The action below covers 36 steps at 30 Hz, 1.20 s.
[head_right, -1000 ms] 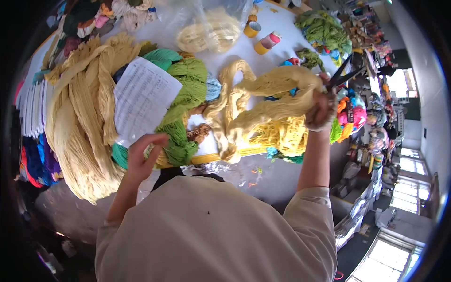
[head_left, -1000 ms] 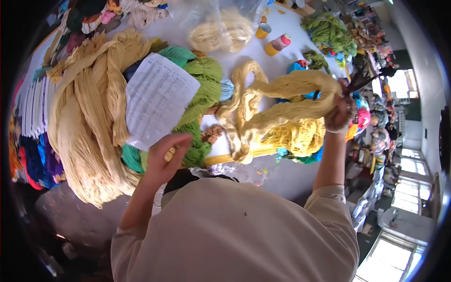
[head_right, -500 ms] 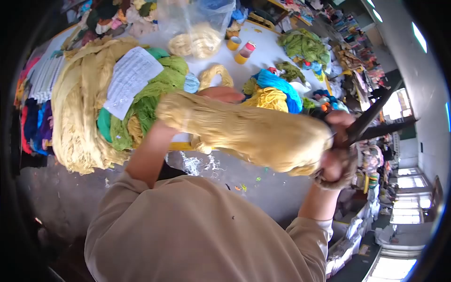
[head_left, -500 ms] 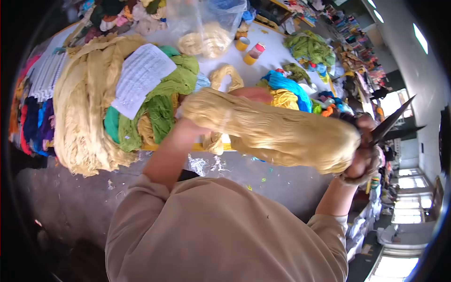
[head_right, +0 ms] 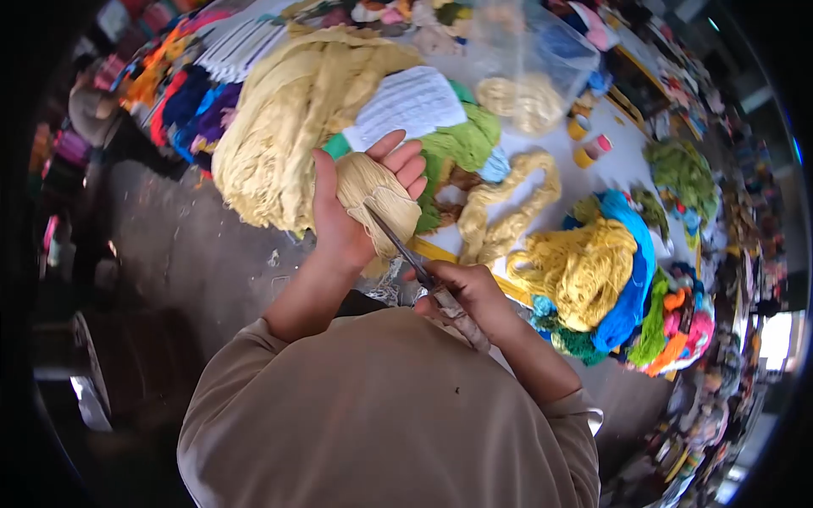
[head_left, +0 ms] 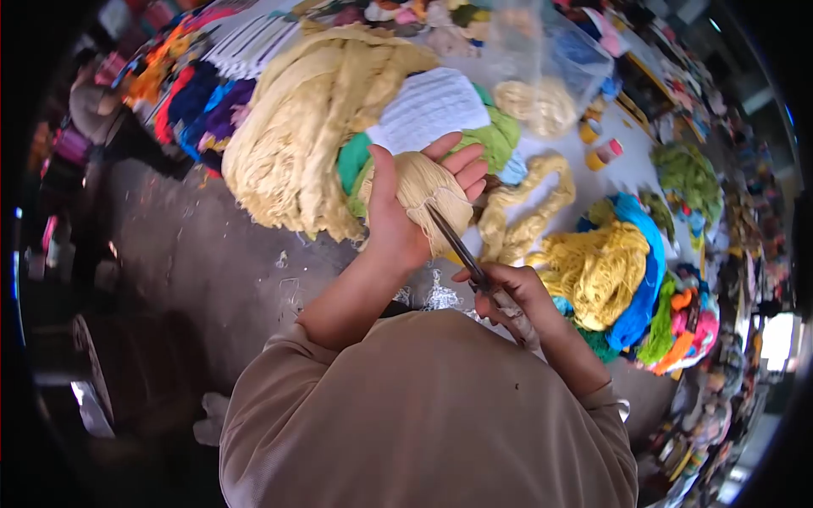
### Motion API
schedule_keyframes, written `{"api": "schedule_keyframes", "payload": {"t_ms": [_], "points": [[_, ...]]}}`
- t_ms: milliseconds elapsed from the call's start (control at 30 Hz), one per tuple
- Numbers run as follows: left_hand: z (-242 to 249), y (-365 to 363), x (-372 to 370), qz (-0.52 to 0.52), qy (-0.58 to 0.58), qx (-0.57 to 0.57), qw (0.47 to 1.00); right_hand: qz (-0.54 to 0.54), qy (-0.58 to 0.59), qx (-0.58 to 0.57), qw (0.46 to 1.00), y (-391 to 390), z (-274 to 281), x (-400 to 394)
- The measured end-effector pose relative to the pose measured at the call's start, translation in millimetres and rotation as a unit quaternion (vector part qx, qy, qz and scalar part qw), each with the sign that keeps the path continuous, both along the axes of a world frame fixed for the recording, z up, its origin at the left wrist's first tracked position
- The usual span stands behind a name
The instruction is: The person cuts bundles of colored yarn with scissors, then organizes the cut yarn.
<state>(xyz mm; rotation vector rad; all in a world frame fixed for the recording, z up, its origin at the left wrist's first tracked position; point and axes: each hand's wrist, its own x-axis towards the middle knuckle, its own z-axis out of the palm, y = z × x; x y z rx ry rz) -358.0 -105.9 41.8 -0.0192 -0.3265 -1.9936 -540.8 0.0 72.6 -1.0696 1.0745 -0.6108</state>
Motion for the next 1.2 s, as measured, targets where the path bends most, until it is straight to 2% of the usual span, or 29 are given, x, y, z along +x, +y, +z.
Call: {"api": "schedule_keyframes", "payload": {"t_ms": [133, 233, 333, 433, 467, 500, 533, 567, 600, 633, 667, 733, 767, 800, 833, 867, 933, 967, 1000, 1033, 1067, 1100, 1133, 1167, 1200], "points": [[2.9, -4.9, 49.0, 0.06, -0.058, 0.004, 0.997, 0.041, -0.007, 0.078, 0.996, -28.5, -5.6, 39.6], [8.2, -16.1, 82.9, 0.115, -0.133, -0.001, 0.984, 0.002, -0.031, 0.106, 0.994, -50.2, -5.8, 79.2], [0.4, -36.0, 121.8, 0.112, -0.119, 0.018, 0.986, 0.08, 0.055, -0.102, 0.99, -74.4, -14.1, 117.6], [-6.9, -51.8, 159.7, 0.099, -0.104, 0.022, 0.989, 0.065, 0.037, -0.122, 0.99, -92.6, -16.8, 156.4], [-8.3, -56.1, 169.8, 0.089, -0.094, 0.025, 0.991, 0.041, 0.046, -0.258, 0.964, -97.1, -25.2, 169.8], [-9.8, -59.6, 178.9, 0.08, -0.079, 0.027, 0.993, -0.064, -0.106, -0.019, 0.992, -104.1, -26.9, 174.8], [-9.9, -63.4, 186.2, 0.074, -0.079, 0.029, 0.994, -0.076, 0.006, -0.248, 0.966, -111.5, -39.5, 183.4], [-9.5, -67.0, 191.8, 0.049, -0.053, 0.031, 0.997, -0.097, 0.067, -0.347, 0.93, -119.4, -38.8, 194.0], [-9.8, -70.6, 195.8, 0.022, -0.027, 0.032, 0.999, -0.097, 0.072, -0.427, 0.896, -135.3, -33.9, 207.1], [-21.2, -75.4, 203.2, -0.039, 0.008, -0.027, 0.999, -0.098, 0.08, -0.504, 0.854, -151.4, -26.3, 216.8], [-22.9, -78.3, 207.1, -0.048, -0.005, -0.008, 0.999, -0.044, 0.155, -0.516, 0.842, -158.1, -23.6, 213.6], [-16.7, -79.9, 209.3, -0.043, -0.043, 0.022, 0.998, 0.01, 0.19, -0.488, 0.852, -156.6, -25.7, 210.0], [-18.1, -83.4, 214.0, -0.032, -0.054, 0.018, 0.998, 0.001, 0.157, -0.487, 0.859, -152.6, -36.1, 205.8], [-20.3, -88.5, 220.6, -0.019, -0.065, 0.015, 0.998, -0.045, 0.05, -0.291, 0.954, -144.6, -54.0, 191.7], [-26.8, -93.3, 224.8, -0.008, -0.055, 0.015, 0.998, -0.089, -0.06, -0.077, 0.991, -131.0, -66.5, 177.2], [-29.6, -92.9, 224.3, -0.009, -0.054, 0.017, 0.998, -0.039, 0.05, -0.31, 0.948, -112.0, -65.4, 171.9], [-34.4, -90.8, 224.1, -0.041, -0.101, -0.001, 0.994, -0.039, 0.062, -0.19, 0.979, -82.6, -58.1, 150.0], [-47.3, -84.3, 210.8, -0.073, -0.062, -0.01, 0.995, -0.086, -0.021, -0.051, 0.995, -68.8, -72.2, 130.8], [-45.4, -74.0, 200.9, -0.099, -0.07, -0.001, 0.993, -0.132, -0.102, 0.088, 0.982, -55.8, -88.7, 114.5], [-42.9, -67.3, 193.4, -0.127, -0.078, 0.005, 0.989, -0.099, -0.009, 0.01, 0.995, -43.4, -91.7, 108.1], [-51.1, -70.2, 190.9, -0.134, -0.032, 0.008, 0.99, -0.132, -0.001, 0.003, 0.991, -29.0, -103.9, 94.7], [-57.7, -81.1, 191.4, -0.092, 0.005, -0.018, 0.996, -0.165, 0.008, -0.002, 0.986, -16.8, -114.8, 81.9], [-62.9, -91.4, 194.6, -0.05, 0.042, -0.041, 0.997, -0.243, -0.126, 0.058, 0.96, -17.2, -99.9, 79.1], [-49.3, -93.5, 203.7, -0.005, 0.027, 0.067, 0.997, -0.335, -0.05, -0.011, 0.941, -9.9, -86.7, 81.6], [-55.7, -102.2, 212.7, 0.006, 0.033, 0.043, 0.999, -0.271, -0.028, -0.086, 0.958, -8.4, -62.9, 76.0]]}}
